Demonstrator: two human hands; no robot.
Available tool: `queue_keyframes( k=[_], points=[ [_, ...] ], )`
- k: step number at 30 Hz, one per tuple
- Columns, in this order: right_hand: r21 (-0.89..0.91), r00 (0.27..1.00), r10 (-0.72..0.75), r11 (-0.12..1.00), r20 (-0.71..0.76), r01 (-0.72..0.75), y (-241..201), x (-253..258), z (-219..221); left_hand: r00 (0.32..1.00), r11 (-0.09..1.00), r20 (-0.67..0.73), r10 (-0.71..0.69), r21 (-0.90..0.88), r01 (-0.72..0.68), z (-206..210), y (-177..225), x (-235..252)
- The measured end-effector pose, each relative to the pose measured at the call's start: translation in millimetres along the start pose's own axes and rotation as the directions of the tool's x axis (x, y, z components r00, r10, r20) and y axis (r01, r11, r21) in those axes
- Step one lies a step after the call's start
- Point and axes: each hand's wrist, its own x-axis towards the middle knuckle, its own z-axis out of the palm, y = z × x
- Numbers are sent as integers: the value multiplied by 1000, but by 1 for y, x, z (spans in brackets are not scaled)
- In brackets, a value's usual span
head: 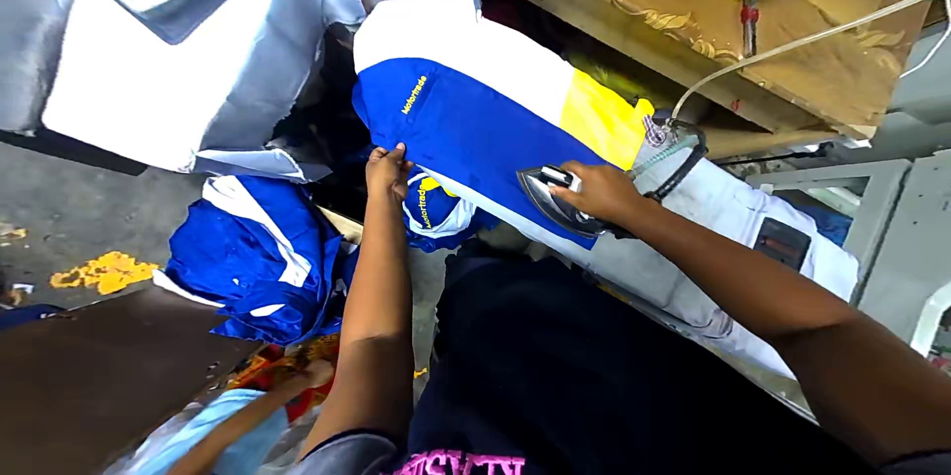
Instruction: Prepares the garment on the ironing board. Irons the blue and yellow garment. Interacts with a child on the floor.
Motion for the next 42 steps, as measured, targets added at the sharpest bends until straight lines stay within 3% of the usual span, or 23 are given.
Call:
queue_keyframes(
  k=[4, 9, 13, 16, 22, 28, 31, 37, 42],
  points=[
    [-1, 999, -20, 1000, -32, 20, -1, -2, 5, 1000, 997, -16, -24, -72, 22, 0, 5, 2],
    [-19, 997, -56, 998, 56, 58, -57, 33, 2, 999, 989, -44, -10, -146, 3, -1, 7, 9],
    [28, 997, -66, 997, 35, 65, -108, 62, 4, 998, 986, -53, -21, -167, 11, 0, 7, 9],
    [51, 996, -76, 996, 47, 73, -121, 61, 8, 998, 990, -59, -37, -140, 29, 0, 11, 6],
    [70, 996, -52, 996, 71, 47, -66, -1, 24, 996, 992, -73, -52, -120, 43, 1, 12, 4],
    [151, 979, 192, 968, 63, -200, 9, -55, 10, 994, 988, -76, -74, -143, 62, 5, 14, 2],
    [229, 944, 325, 924, -53, -305, 43, -66, 1, 998, 998, -29, -52, -49, 50, 6, 11, -4],
    [381, 826, 510, 832, -239, -403, 79, -30, -12, 1000, 992, 6, 11, 129, -12, 9, 8, -14],
    [402, 814, 537, 811, -221, -426, 67, 28, -51, 1000, 1000, -28, -12, 25, 13, 8, 4, -9]
  ],
)
